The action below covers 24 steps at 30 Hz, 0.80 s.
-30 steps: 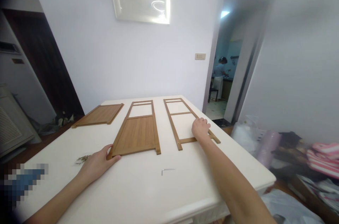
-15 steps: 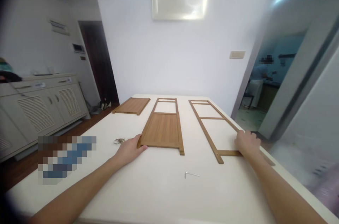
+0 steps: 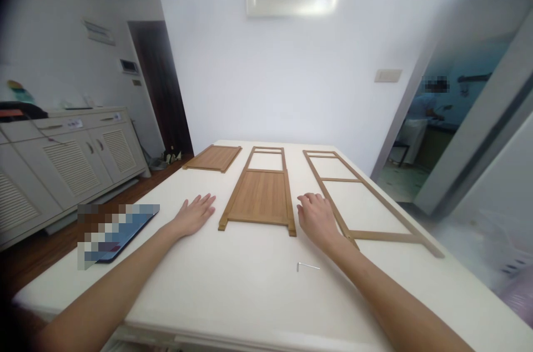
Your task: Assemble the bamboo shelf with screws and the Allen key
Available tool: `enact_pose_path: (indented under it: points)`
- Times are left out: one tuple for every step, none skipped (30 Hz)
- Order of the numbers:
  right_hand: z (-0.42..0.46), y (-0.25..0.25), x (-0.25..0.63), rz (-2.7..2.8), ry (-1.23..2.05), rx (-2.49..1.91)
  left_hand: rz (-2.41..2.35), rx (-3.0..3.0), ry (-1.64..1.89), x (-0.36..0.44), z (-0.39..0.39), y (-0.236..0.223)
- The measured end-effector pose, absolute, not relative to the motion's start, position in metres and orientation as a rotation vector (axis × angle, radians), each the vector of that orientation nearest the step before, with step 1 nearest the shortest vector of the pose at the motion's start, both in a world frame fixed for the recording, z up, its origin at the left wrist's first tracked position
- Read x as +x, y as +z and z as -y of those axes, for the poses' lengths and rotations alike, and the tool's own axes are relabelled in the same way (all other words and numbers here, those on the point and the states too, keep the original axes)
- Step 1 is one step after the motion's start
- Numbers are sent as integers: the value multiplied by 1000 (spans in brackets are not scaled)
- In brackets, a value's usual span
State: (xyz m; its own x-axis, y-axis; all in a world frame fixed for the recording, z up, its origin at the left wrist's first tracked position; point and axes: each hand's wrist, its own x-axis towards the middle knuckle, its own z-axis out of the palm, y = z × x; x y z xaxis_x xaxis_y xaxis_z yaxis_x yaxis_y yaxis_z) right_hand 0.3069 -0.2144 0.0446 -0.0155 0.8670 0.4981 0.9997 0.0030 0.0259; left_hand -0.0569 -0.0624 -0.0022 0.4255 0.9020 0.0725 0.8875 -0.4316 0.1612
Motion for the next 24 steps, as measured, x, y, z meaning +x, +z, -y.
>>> enact_pose_path:
  points:
    - [216, 41, 304, 1933, -504, -1916, -1625, 2546, 193, -58, 59, -6]
    - [218, 38, 303, 1909, -460, -1920, -1633, 2535, 178, -59, 56, -9]
    - [220, 35, 303, 1881, -411, -1934, -1633, 2535, 169, -62, 51, -10]
    - [221, 32, 305, 1854, -362, -1952, -1629, 2539, 163, -64, 47, -10]
    - [222, 30, 307, 1833, -314, -1972, -1635, 2540, 161, -67, 43, -10]
    - [223, 28, 309, 1815, -274, -1993, -1655, 2533, 158, -71, 39, -10]
    - [223, 27, 312, 1804, -242, -2008, -1687, 2521, 155, -74, 35, -9]
    - [224, 27, 314, 1795, -220, -2019, -1729, 2503, 153, -77, 32, -10]
    - [224, 27, 317, 1787, -206, -2025, -1763, 2488, 148, -80, 30, -10]
    - [224, 28, 318, 1776, -198, -2030, -1781, 2479, 142, -82, 28, -11]
    - [224, 29, 320, 1765, -194, -2031, -1784, 2478, 139, -83, 27, -11]
    - [224, 30, 322, 1752, -194, -2030, -1782, 2483, 141, -84, 27, -12]
    - [224, 30, 323, 1739, -194, -2027, -1781, 2491, 147, -85, 28, -13]
    - [224, 30, 325, 1726, -194, -2019, -1787, 2501, 157, -85, 28, -13]
    - [223, 30, 326, 1714, -191, -2009, -1799, 2514, 167, -84, 29, -12]
    - [222, 29, 328, 1704, -187, -1999, -1815, 2530, 183, -84, 31, -12]
    - [221, 28, 331, 1696, -182, -1989, -1832, 2552, 205, -83, 32, -10]
    - [220, 27, 333, 1687, -175, -1985, -1845, 2580, 235, -82, 33, -9]
    - [220, 27, 335, 1677, -168, -1985, -1855, 2612, 277, -80, 34, -7]
    - [219, 26, 336, 1668, -161, -1987, -1858, 2647, 330, -78, 36, -4]
    - [219, 26, 337, 1661, -156, -1990, -1850, 2686, 390, -76, 38, -1]
    - [219, 26, 337, 1659, -151, -1991, -1833, 2723, 457, -73, 41, 1]
    - [219, 26, 337, 1661, -146, -1991, -1807, 2755, 526, -69, 45, 4]
    - [219, 27, 336, 1666, -141, -1989, -1772, 2774, 597, -65, 49, 7]
